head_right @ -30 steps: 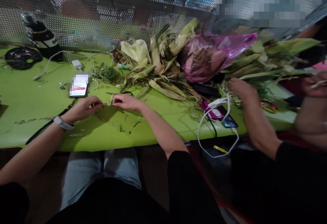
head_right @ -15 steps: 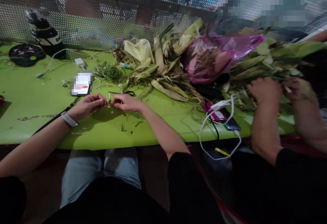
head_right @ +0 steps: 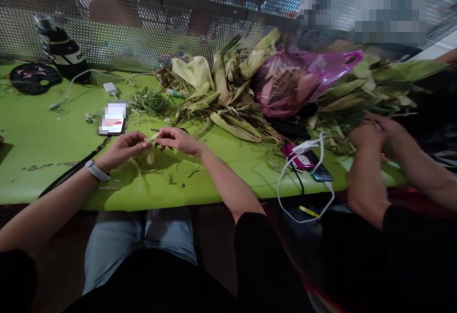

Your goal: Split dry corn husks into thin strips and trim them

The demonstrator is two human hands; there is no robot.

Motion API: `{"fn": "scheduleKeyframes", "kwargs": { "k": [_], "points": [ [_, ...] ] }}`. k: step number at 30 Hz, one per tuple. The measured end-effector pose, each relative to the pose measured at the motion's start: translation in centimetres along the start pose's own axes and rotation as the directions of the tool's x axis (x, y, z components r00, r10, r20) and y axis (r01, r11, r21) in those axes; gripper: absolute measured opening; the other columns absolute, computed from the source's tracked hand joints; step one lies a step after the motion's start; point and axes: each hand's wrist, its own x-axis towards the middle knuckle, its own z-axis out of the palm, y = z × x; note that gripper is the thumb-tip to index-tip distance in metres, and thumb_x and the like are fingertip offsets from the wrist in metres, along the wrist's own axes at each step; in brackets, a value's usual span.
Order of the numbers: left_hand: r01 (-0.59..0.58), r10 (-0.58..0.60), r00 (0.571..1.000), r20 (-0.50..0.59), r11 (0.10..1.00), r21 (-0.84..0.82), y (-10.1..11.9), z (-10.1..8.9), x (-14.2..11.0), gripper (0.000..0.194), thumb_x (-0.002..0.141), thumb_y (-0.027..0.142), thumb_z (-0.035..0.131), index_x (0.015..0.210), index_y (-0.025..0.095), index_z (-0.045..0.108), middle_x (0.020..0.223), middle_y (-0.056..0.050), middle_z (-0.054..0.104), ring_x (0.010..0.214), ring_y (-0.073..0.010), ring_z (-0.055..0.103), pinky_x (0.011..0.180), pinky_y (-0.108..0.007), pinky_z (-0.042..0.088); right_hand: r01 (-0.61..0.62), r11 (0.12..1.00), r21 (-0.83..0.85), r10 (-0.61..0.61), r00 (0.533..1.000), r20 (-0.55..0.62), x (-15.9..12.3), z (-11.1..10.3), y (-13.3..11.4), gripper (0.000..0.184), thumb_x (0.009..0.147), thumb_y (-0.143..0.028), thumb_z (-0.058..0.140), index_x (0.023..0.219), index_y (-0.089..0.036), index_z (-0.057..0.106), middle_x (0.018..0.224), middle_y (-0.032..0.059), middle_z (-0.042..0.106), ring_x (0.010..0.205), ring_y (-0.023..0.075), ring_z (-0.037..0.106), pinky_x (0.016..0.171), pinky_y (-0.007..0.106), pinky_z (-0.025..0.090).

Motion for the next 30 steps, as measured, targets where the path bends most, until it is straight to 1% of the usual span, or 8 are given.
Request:
{"fn": "scheduleKeyframes", "kwargs": {
  "k": [3, 7, 11, 17, 20, 23, 25, 30],
  "points": [
    [-0.039, 0.038, 0.998, -0.039, 0.999, -0.007, -0.3, 0.1, 0.1, 0.032, 0.079, 0.042, 0.073, 0.088, 0.014, 0.060, 0.074, -0.001, 0.063, 0.064, -0.0097, 0.055, 0.058, -0.022, 0.044, -0.035, 0.999, -0.003, 0.035, 0.999, 0.002, 0.2, 0.2, 0.1, 0.018, 0.093, -0.032, 0.054, 0.091, -0.014, 0.056, 0.085, 0.0032, 0.065, 0.071, 0.0103, 0.059, 0.060, 0.022, 0.040],
    [-0.017, 0.016, 1.000, -0.015, 0.999, -0.050, -0.4, 0.3, 0.2, 0.039, 0.073, 0.046, 0.078, 0.087, 0.013, 0.062, 0.077, -0.003, 0.067, 0.067, -0.0112, 0.059, 0.062, -0.024, 0.048, -0.023, 0.996, -0.082, 0.025, 0.999, 0.021, 0.4, 0.7, 0.3, 0.031, 0.093, -0.045, 0.057, 0.083, -0.016, 0.053, 0.070, -0.0012, 0.060, 0.064, 0.0096, 0.055, 0.060, 0.022, 0.040],
    [0.046, -0.046, 0.999, 0.002, 0.996, -0.076, -0.1, 0.6, 0.1, 0.043, 0.069, 0.049, 0.080, 0.088, 0.013, 0.066, 0.081, -0.004, 0.070, 0.067, -0.0126, 0.063, 0.064, -0.026, 0.052, 0.007, 0.994, -0.109, 0.000, 0.998, 0.065, 0.7, 0.9, 0.8, 0.032, 0.089, -0.046, 0.062, 0.083, -0.016, 0.053, 0.067, -0.0026, 0.058, 0.065, 0.0106, 0.055, 0.063, 0.024, 0.043],
    [0.070, -0.068, 0.998, 0.017, 0.991, -0.116, 0.0, 0.5, 0.1, 0.041, 0.069, 0.048, 0.080, 0.088, 0.013, 0.070, 0.080, -0.006, 0.073, 0.065, -0.0127, 0.064, 0.061, -0.025, 0.052, 0.073, 0.974, -0.217, -0.060, 0.996, 0.067, 0.7, 0.8, 1.1, 0.030, 0.093, -0.045, 0.055, 0.082, -0.017, 0.052, 0.066, -0.0024, 0.054, 0.061, 0.0107, 0.049, 0.059, 0.023, 0.038],
    [0.085, -0.083, 0.996, 0.025, 0.993, -0.084, 0.0, 0.4, 0.0, 0.038, 0.069, 0.047, 0.081, 0.083, 0.013, 0.071, 0.074, -0.006, 0.072, 0.061, -0.0127, 0.064, 0.058, -0.024, 0.052, 0.185, 0.882, -0.434, -0.190, 0.981, 0.033, 0.6, 1.1, 1.3, 0.026, 0.094, -0.039, 0.052, 0.080, -0.017, 0.053, 0.069, -0.0010, 0.052, 0.063, 0.0113, 0.046, 0.060, 0.025, 0.035],
    [0.133, -0.131, 0.990, 0.049, 0.990, -0.044, 0.0, 0.3, -0.2, 0.035, 0.069, 0.045, 0.081, 0.081, 0.013, 0.073, 0.071, -0.006, 0.072, 0.060, -0.0125, 0.063, 0.055, -0.023, 0.051, 0.315, 0.680, -0.662, -0.348, 0.934, 0.086, 0.6, 1.4, 1.5, 0.024, 0.094, -0.031, 0.049, 0.076, -0.017, 0.053, 0.073, 0.0020, 0.052, 0.069, 0.0134, 0.046, 0.066, 0.027, 0.035],
    [0.148, -0.144, 0.987, 0.066, 0.987, -0.057, 0.0, 0.2, -0.3, 0.032, 0.070, 0.042, 0.081, 0.080, 0.013, 0.073, 0.072, -0.006, 0.072, 0.060, -0.0119, 0.063, 0.056, -0.022, 0.051, 0.340, 0.606, -0.719, -0.383, 0.917, 0.110, 0.7, 1.6, 1.6, 0.024, 0.095, -0.031, 0.047, 0.077, -0.017, 0.053, 0.076, 0.0031, 0.053, 0.071, 0.0140, 0.046, 0.068, 0.027, 0.035],
    [0.134, -0.120, 0.989, 0.082, 0.970, -0.201, -0.4, 0.1, -0.2, 0.032, 0.072, 0.039, 0.081, 0.092, 0.015, 0.073, 0.084, -0.006, 0.073, 0.071, -0.0137, 0.067, 0.067, -0.028, 0.057, 0.231, 0.736, -0.637, -0.296, 0.955, 0.004, 0.6, 1.3, 1.1, 0.028, 0.096, -0.039, 0.048, 0.081, -0.016, 0.054, 0.071, -0.0001, 0.053, 0.064, 0.0113, 0.045, 0.063, 0.025, 0.033]
  ]
}}
